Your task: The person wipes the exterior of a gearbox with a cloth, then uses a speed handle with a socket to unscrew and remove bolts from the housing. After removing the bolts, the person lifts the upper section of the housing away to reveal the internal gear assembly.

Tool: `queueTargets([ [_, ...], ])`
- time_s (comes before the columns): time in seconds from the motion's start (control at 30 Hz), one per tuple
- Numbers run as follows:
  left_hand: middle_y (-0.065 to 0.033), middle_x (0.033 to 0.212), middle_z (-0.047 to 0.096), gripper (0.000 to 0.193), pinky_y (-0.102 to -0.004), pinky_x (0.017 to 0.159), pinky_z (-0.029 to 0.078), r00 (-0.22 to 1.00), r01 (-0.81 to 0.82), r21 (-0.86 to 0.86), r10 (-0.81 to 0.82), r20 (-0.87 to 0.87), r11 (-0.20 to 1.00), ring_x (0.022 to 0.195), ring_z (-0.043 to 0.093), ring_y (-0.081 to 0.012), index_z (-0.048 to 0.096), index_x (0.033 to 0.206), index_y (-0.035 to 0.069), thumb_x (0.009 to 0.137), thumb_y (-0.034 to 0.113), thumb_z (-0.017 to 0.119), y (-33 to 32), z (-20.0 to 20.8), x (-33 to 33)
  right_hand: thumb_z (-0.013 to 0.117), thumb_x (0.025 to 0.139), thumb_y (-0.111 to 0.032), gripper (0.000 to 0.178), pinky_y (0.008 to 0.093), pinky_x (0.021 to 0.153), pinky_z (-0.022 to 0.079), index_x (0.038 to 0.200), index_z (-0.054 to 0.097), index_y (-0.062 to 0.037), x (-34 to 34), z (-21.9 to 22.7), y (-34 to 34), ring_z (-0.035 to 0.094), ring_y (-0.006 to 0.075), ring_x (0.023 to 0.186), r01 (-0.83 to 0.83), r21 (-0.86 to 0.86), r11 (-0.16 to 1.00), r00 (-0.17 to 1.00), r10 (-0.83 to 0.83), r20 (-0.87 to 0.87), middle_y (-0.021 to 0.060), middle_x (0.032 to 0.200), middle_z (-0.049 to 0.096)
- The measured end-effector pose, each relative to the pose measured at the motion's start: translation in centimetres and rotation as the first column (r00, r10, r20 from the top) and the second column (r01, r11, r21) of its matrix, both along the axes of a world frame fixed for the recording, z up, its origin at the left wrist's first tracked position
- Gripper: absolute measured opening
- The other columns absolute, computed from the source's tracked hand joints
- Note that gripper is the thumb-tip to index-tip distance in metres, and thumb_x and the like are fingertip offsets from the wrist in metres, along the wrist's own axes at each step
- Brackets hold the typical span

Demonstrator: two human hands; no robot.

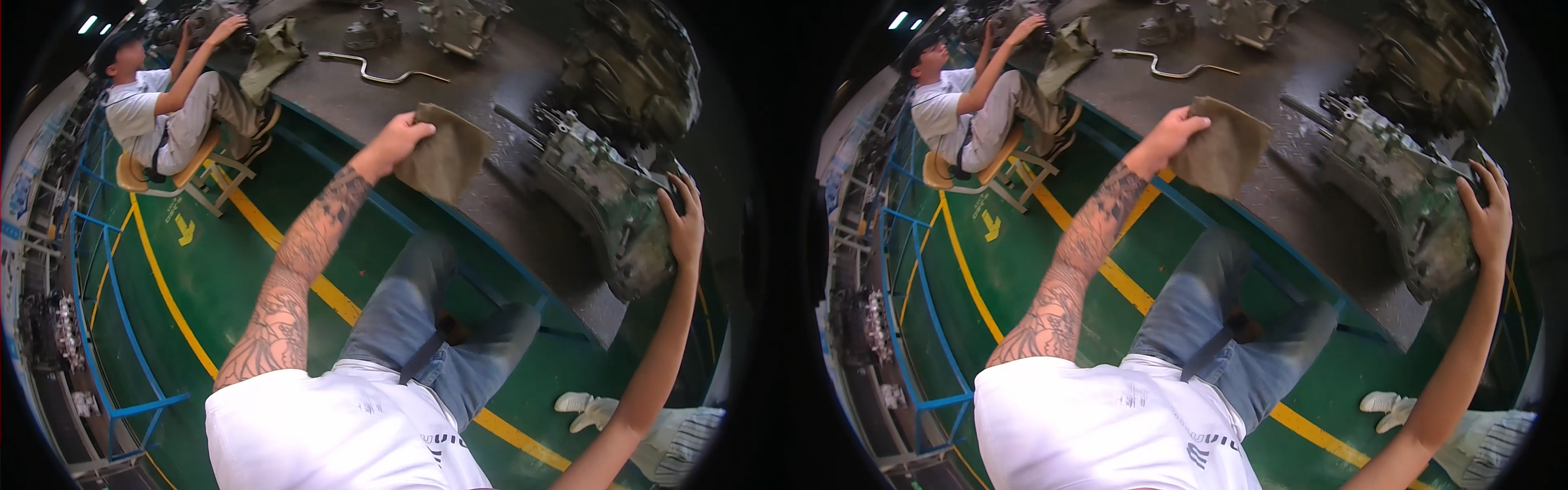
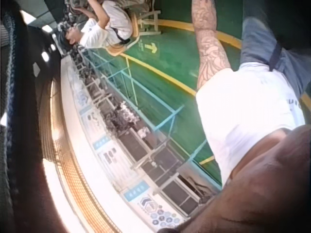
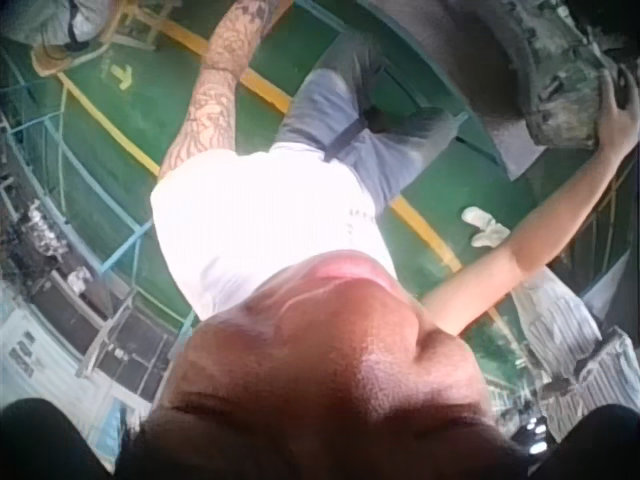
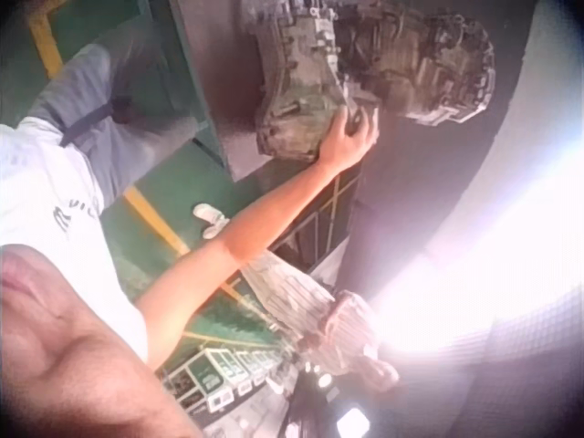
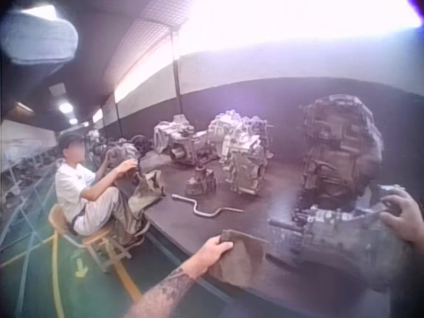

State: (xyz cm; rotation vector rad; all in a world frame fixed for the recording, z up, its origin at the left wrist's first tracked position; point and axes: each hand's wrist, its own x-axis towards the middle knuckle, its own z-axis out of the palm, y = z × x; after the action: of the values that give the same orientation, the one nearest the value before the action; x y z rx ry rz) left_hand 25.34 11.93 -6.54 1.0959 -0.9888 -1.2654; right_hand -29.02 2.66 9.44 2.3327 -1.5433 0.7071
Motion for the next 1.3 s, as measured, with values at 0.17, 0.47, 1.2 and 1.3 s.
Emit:
queueTargets([
  [0.17, -0.0189, 0.108, 0.074, 0.037, -0.0403, 0.087, 0.057, 0.394, -0.125, -0.342, 0.363, 0.844, 0.931, 0.099, 0.072, -0.0318, 0.073, 0.107, 0.003, 0.091, 0.036, 0.073, -5.4, -1.2, 6.3, 0.071, 0.095, -0.034, 0.048, 0.0388, 0.120, 0.034, 0.134, 0.068, -0.0064, 0.0, 0.1, 0.2, 0.047, 0.0337, 0.145, -0.023, 0.027, 0.999, 1.000, 0.023, 0.008, 0.0189, 0.151, 0.055],
  [0.47, -0.0195, 0.128, 0.067, 0.039, -0.0504, 0.100, 0.051, -0.026, -0.025, -0.546, 0.546, 0.838, 0.837, 0.116, 0.064, -0.0407, 0.062, 0.125, 0.001, 0.094, 0.023, 0.064, -14.0, -6.8, 14.4, 0.071, 0.094, -0.030, 0.047, 0.0396, 0.120, 0.033, 0.135, 0.068, -0.0068, 0.4, 0.6, 0.5, 0.046, 0.0334, 0.145, 0.027, 0.035, 0.999, 0.999, -0.026, -0.032, 0.0181, 0.153, 0.053],
  [1.2, -0.0153, 0.094, 0.064, 0.033, -0.0491, 0.079, 0.053, -0.156, 0.440, -0.248, 0.345, 0.926, 0.863, 0.097, 0.065, -0.0367, 0.068, 0.094, 0.006, 0.097, 0.039, 0.067, -18.7, 2.0, 18.6, 0.074, 0.090, -0.040, 0.051, 0.0423, 0.115, 0.040, 0.132, 0.070, -0.0118, 1.8, 1.5, 2.0, 0.053, 0.0376, 0.137, -0.008, 0.046, 0.999, 1.000, 0.008, 0.003, 0.0183, 0.148, 0.057],
  [1.3, -0.0147, 0.091, 0.065, 0.028, -0.0460, 0.074, 0.052, -0.021, 0.384, -0.418, 0.460, 0.888, 0.823, 0.088, 0.065, -0.0358, 0.068, 0.097, 0.005, 0.097, 0.033, 0.070, -16.5, 6.9, 16.5, 0.073, 0.089, -0.045, 0.050, 0.0425, 0.113, 0.042, 0.130, 0.072, -0.0161, 1.5, 1.0, 1.7, 0.054, 0.0365, 0.136, 0.006, -0.009, 1.000, 1.000, -0.006, -0.001, 0.0150, 0.147, 0.059],
])
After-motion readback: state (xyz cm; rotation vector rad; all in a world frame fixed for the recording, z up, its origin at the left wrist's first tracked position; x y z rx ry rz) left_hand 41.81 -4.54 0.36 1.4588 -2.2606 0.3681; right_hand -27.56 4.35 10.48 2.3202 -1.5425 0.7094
